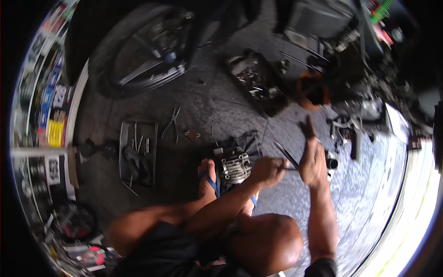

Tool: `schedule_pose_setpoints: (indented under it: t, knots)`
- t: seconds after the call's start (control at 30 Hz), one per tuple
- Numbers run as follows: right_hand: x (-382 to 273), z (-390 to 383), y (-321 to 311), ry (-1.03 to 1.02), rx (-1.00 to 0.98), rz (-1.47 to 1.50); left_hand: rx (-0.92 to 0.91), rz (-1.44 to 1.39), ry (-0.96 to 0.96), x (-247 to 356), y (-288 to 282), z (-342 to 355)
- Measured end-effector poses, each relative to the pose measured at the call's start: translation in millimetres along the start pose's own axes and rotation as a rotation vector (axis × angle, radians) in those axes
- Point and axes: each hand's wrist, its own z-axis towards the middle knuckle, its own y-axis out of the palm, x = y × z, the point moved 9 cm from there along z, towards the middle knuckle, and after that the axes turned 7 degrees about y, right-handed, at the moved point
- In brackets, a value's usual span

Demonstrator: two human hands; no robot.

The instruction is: The person wipes a motorcycle cylinder head with a cloth, uses a T-wrench and a hammer to loosen the valve springs, and extracts the valves and springs from the head by hand.

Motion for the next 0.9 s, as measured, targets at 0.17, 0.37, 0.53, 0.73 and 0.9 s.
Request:
schedule_pose_setpoints:
  t: [0.17, 0.37, 0.53, 0.73, 0.9]
  knots:
    - [-47, -11, -63, -0.172, 0.181, -0.032, -0.033, 0.145, -0.096, 22, 2, 32]
    - [-14, -24, -49, -0.063, 0.052, -0.121, 0.022, 0.212, 0.027, 36, 14, 26]
    - [7, -11, -21, -0.001, 0.018, -0.248, 0.018, 0.215, -0.031, 19, 7, 14]
    - [10, -7, 0, 0.015, -0.068, -0.286, 0.016, 0.182, -0.022, 9, -1, 8]
    - [7, -8, 3, -0.008, -0.078, -0.328, 0.023, 0.160, -0.010, 5, -1, 7]
